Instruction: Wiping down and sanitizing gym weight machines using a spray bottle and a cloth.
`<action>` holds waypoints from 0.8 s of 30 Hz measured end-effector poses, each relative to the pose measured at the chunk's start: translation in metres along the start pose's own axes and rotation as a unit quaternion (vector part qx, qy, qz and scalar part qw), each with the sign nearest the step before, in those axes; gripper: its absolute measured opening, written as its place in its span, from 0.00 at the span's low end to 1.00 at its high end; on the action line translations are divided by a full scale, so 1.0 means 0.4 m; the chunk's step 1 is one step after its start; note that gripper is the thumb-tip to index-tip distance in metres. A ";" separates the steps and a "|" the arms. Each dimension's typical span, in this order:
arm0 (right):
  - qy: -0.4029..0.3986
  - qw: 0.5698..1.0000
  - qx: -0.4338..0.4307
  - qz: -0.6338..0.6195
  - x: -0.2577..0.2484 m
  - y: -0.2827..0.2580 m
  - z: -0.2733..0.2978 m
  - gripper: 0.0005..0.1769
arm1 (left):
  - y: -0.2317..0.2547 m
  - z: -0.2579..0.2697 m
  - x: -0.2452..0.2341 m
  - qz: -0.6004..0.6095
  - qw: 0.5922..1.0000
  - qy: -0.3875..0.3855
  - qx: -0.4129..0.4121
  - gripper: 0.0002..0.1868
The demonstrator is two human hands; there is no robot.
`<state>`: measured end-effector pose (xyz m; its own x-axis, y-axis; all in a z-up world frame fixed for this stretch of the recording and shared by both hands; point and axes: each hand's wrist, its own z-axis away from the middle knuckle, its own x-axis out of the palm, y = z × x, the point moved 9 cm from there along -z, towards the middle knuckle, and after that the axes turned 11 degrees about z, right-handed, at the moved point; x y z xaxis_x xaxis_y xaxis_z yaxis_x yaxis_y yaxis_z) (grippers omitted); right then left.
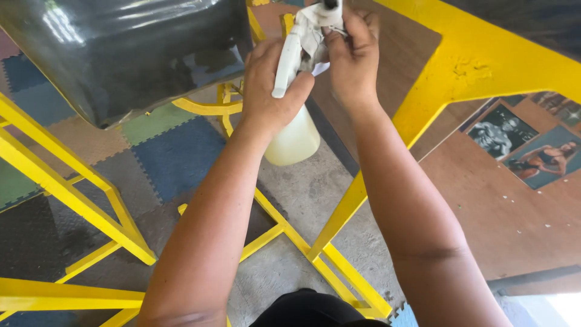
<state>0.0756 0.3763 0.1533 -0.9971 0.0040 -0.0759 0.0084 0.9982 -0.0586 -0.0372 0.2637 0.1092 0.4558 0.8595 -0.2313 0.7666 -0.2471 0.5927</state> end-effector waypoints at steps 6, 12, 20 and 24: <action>-0.137 0.650 0.422 -0.617 0.153 0.186 0.175 0.17 | 0.077 0.022 0.049 0.076 0.989 -0.012 0.130 0.22; -0.127 0.603 0.404 -0.676 0.090 0.046 0.179 0.50 | -0.078 0.023 0.120 0.069 0.996 -0.005 -0.064 0.24; -0.451 0.827 0.230 -0.247 0.037 -0.056 0.226 0.76 | -0.033 -0.007 0.097 0.083 0.976 -0.022 -0.198 0.37; -0.392 0.847 0.255 -0.253 -0.007 -0.031 0.184 0.74 | -0.074 -0.015 0.096 0.023 0.930 -0.248 -0.271 0.57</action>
<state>0.0841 0.3596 0.0809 -0.5276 -0.6565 -0.5391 -0.1727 0.7042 -0.6887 -0.0452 0.3067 0.0873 0.7384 0.5082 -0.4432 0.4611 0.0991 0.8818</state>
